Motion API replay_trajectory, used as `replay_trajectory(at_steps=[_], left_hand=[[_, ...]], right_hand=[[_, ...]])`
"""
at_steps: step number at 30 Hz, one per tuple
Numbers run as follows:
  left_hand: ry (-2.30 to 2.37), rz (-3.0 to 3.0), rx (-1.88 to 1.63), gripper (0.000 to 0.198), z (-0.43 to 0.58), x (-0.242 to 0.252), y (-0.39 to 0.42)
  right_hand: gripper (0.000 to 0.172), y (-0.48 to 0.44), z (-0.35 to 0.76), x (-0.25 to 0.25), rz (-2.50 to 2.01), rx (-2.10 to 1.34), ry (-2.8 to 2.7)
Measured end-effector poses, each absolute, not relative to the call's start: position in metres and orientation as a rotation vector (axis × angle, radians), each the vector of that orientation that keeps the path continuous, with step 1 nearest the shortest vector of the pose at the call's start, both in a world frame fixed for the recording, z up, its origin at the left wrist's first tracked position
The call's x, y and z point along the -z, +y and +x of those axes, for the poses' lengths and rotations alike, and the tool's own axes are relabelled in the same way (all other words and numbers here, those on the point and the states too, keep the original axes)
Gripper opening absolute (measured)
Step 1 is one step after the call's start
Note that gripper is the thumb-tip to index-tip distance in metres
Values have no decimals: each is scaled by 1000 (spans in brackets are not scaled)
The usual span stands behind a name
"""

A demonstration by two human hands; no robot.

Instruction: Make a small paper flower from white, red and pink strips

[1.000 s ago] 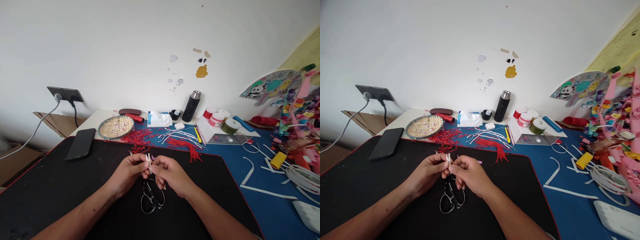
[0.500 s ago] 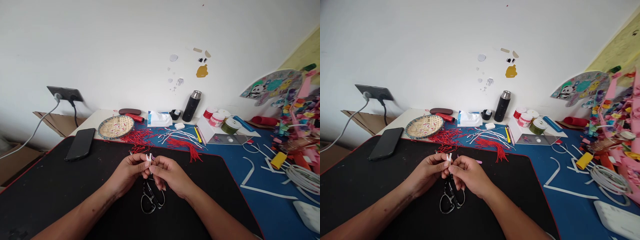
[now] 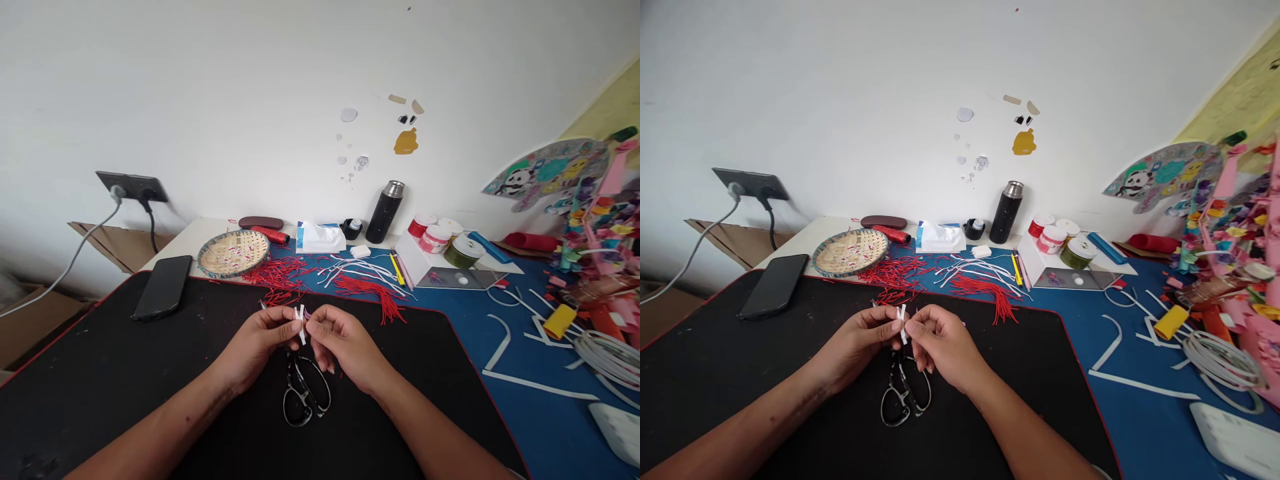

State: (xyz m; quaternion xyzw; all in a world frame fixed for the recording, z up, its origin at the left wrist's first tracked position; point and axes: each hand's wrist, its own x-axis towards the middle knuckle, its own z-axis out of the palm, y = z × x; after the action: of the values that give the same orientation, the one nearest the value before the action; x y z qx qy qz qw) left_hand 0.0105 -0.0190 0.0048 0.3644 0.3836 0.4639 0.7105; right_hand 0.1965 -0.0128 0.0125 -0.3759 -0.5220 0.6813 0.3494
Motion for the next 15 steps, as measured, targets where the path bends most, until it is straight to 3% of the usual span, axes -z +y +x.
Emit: replay_trajectory(at_steps=[15], left_hand=[[807,990,-1026,27,10,-2,-18]], right_hand=[[44,-13,197,-13,-968,-1745,-1354]])
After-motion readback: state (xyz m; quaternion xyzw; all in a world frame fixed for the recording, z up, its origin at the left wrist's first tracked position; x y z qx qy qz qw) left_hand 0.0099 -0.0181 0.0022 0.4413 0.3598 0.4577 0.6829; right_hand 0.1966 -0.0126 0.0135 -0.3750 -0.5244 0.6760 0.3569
